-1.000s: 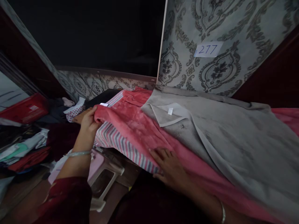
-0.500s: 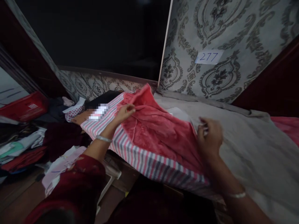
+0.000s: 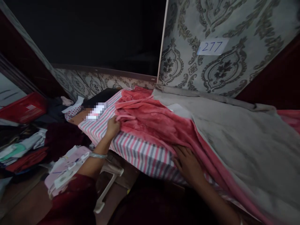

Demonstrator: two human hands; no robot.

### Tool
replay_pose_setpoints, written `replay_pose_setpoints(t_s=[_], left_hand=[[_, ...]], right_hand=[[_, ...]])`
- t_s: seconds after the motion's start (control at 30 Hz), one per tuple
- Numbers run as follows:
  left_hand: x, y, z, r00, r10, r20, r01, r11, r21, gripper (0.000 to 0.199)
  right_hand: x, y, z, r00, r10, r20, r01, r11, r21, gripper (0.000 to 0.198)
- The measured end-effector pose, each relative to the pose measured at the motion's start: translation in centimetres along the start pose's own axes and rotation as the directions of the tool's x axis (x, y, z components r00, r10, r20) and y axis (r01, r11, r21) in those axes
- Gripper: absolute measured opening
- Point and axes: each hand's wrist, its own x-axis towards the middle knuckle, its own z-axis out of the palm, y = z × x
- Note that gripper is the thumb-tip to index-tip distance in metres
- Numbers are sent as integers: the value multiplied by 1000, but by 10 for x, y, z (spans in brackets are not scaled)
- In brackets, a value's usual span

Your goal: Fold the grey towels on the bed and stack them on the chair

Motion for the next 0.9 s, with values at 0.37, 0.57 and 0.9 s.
replay_pose_setpoints(t_s=[0.37, 0.57, 0.9], left_hand=[[25, 60, -14, 962, -236, -139, 43, 632, -774, 23], [14, 56, -48, 940, -152, -307, -137, 653, -744, 25], [-68, -51, -67, 878, -402, -262, 204, 807, -555, 24]], right_hand=[[55, 29, -97, 974, 114, -195, -139, 983, -119, 41], [25, -6, -120, 974, -217, -67, 200, 959, -201, 34], [-54, -24, -17, 998, -51, 30, 51, 999, 4, 69]])
